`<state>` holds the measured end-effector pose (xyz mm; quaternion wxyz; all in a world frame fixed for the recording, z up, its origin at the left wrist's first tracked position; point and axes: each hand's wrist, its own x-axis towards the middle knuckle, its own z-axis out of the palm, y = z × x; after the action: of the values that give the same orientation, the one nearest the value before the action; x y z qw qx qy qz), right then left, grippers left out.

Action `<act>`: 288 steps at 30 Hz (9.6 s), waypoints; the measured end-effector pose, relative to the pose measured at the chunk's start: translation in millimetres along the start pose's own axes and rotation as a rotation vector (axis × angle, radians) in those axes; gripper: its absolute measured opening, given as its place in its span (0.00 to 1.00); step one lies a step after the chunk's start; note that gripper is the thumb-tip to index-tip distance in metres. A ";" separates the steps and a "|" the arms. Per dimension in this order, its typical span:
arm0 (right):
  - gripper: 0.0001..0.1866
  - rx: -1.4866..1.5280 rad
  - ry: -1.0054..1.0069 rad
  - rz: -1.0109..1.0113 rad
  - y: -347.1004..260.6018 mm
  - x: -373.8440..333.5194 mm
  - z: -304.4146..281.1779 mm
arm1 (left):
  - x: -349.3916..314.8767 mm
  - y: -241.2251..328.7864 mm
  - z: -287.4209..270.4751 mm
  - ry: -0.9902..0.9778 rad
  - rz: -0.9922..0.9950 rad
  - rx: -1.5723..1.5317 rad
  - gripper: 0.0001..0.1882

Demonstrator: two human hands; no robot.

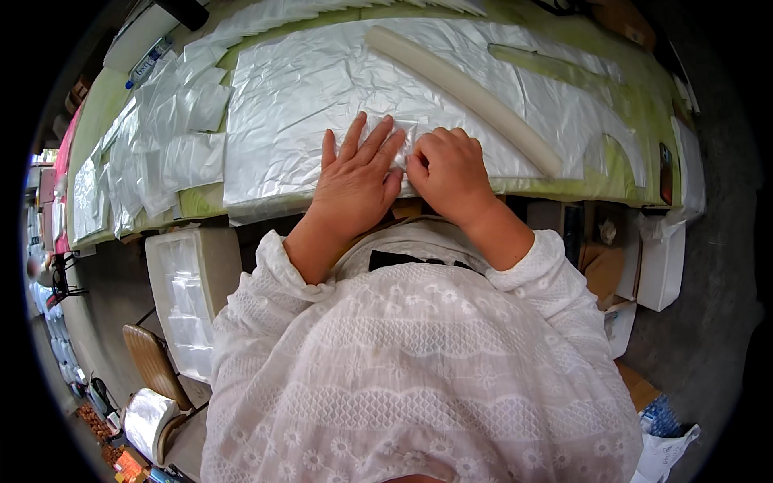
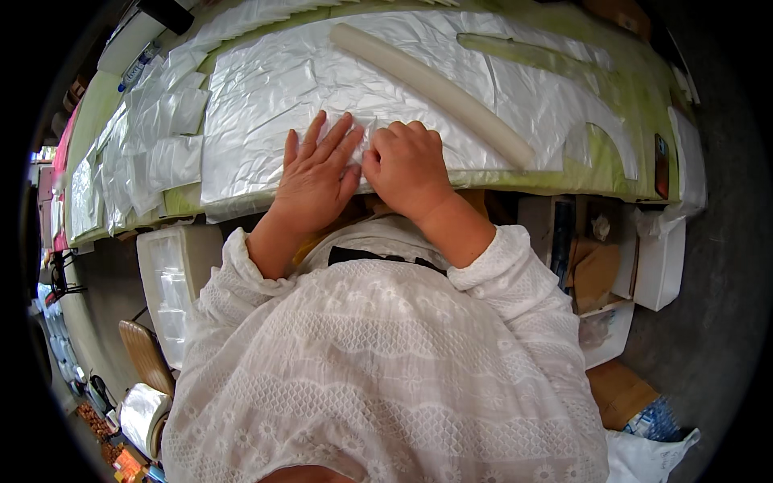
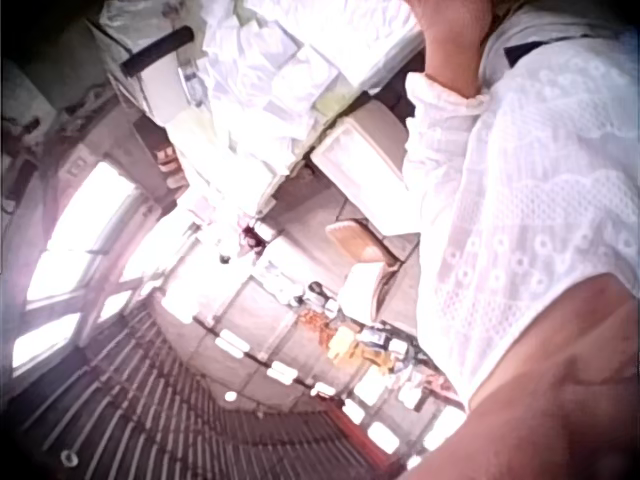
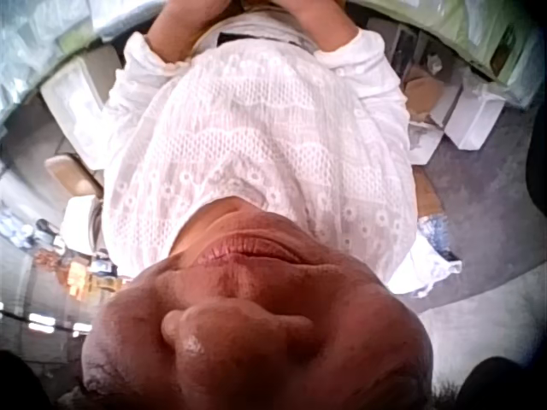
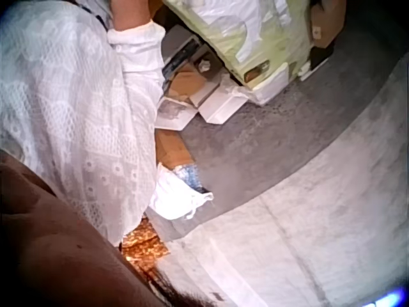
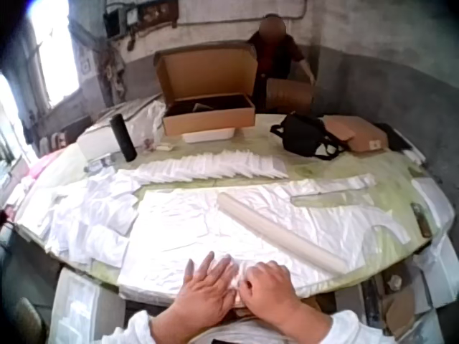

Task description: The person wraps small items in white paper using a cylindrical rolling tool to smooth and fold the paper. They repeatedly pick up items, wrap them, and place the wrapped items on the table.

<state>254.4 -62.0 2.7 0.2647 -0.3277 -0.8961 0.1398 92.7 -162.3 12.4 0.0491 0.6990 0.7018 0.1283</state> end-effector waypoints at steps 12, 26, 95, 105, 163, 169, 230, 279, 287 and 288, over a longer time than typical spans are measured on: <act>0.23 -0.050 -0.323 0.045 -10.9 27.3 -18.4 | -91.9 14.7 4.7 0.235 -0.207 -0.743 0.34; 0.14 0.459 -0.102 -0.100 -17.7 -41.0 -25.6 | -85.1 -79.1 -39.5 0.684 -0.388 -0.934 0.22; 0.15 -0.338 0.271 0.090 259.4 -85.6 -151.2 | 157.8 179.4 33.4 -0.244 0.461 -0.137 0.31; 0.24 -0.282 0.529 0.382 299.3 -71.9 -170.4 | 154.6 180.2 33.0 -0.226 0.447 -0.162 0.31; 0.19 0.346 0.146 -0.019 42.3 -96.6 -74.5 | 113.6 56.7 39.0 0.259 0.181 -0.380 0.28; 0.24 0.379 0.105 0.087 44.8 -79.4 -77.2 | 100.9 71.3 42.6 0.023 0.063 -0.048 0.33; 0.34 -0.237 -0.250 0.238 118.2 94.3 -34.5 | 41.2 -3.1 4.3 0.369 0.040 -0.415 0.21; 0.38 -0.284 -0.371 0.297 67.3 146.1 10.5 | 41.4 -19.2 11.4 0.318 -0.034 -0.584 0.21; 0.37 0.034 0.053 0.095 100.2 139.9 14.9 | 43.2 -19.1 8.7 0.366 -0.003 -0.531 0.23; 0.34 0.120 0.072 -0.104 76.1 124.2 10.1 | 39.0 -19.3 9.6 0.383 -0.023 -0.533 0.24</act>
<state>207.6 76.1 9.7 0.3228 -0.2689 -0.8919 0.1673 75.7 -122.3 2.7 0.0988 0.6165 0.6480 0.4362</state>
